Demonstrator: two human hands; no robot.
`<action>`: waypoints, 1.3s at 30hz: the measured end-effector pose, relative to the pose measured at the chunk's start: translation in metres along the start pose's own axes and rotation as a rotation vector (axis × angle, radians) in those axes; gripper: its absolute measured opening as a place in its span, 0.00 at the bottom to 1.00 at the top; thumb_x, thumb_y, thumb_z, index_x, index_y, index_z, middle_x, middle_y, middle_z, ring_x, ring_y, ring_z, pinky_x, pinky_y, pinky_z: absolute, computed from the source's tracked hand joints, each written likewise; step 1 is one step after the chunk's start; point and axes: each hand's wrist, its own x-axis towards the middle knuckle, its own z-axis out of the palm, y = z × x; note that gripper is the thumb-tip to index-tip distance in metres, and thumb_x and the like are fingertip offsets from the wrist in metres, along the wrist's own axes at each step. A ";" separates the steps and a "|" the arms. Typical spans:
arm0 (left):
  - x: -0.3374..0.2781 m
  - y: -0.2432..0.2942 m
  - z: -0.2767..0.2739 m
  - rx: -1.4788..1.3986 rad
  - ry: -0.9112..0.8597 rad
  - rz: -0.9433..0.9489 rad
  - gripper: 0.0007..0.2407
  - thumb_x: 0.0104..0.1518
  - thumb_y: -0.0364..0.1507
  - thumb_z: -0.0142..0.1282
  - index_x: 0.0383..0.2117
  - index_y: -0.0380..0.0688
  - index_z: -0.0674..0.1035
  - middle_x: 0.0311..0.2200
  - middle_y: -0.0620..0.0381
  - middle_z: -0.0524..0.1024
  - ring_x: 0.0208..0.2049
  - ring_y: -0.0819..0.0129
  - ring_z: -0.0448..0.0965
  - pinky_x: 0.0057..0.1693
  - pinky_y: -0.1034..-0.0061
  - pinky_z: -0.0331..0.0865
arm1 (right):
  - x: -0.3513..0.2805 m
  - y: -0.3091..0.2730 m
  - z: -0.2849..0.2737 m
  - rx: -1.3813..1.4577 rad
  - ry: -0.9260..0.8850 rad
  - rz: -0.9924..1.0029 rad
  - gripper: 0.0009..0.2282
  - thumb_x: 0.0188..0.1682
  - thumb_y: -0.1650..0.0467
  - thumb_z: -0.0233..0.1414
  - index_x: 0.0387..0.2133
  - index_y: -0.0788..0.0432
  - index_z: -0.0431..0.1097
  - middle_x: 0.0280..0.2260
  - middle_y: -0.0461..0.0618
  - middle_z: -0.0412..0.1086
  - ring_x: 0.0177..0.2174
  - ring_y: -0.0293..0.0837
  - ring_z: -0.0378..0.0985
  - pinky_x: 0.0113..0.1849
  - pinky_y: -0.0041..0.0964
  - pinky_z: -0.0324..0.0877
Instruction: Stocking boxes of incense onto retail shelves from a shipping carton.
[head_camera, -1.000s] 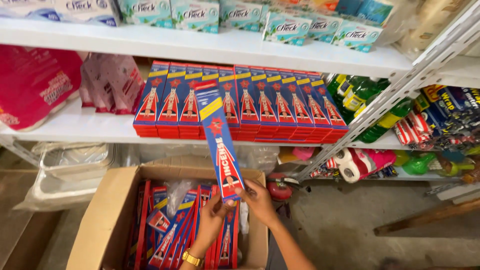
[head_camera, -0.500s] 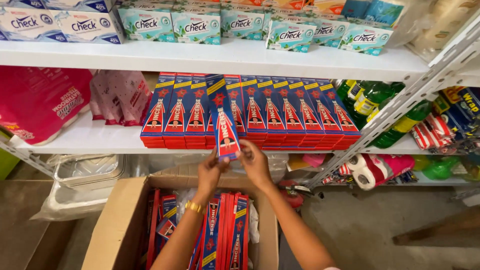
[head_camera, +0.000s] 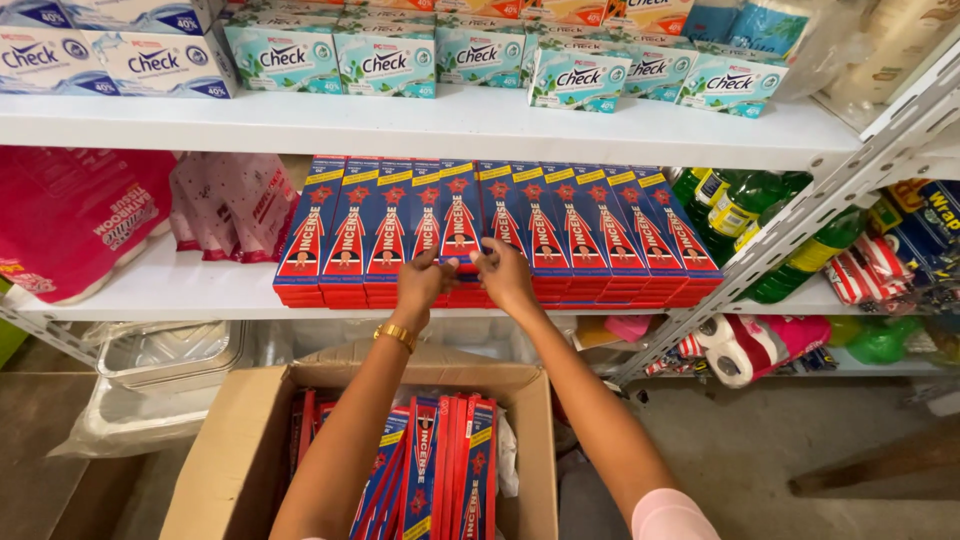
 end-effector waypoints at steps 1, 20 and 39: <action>0.004 -0.002 0.001 -0.002 0.000 -0.004 0.27 0.56 0.25 0.62 0.63 0.32 0.69 0.31 0.53 0.82 0.25 0.72 0.79 0.31 0.78 0.69 | 0.001 0.001 -0.002 -0.003 -0.001 0.003 0.20 0.50 0.65 0.58 0.53 0.65 0.70 0.23 0.50 0.75 0.21 0.36 0.75 0.24 0.33 0.71; -0.020 0.016 0.005 0.517 -0.064 0.042 0.29 0.54 0.33 0.66 0.62 0.35 0.70 0.20 0.49 0.81 0.11 0.67 0.78 0.19 0.73 0.69 | -0.025 -0.034 -0.047 -0.463 -0.006 -0.338 0.10 0.52 0.71 0.55 0.45 0.58 0.78 0.45 0.59 0.74 0.46 0.54 0.76 0.48 0.44 0.71; -0.018 -0.022 -0.001 1.485 0.046 0.912 0.21 0.55 0.22 0.54 0.57 0.36 0.75 0.60 0.46 0.73 0.55 0.55 0.76 0.59 0.61 0.69 | -0.036 0.017 -0.026 -0.629 -0.102 -0.506 0.21 0.49 0.73 0.58 0.57 0.48 0.69 0.63 0.51 0.63 0.64 0.52 0.62 0.61 0.67 0.47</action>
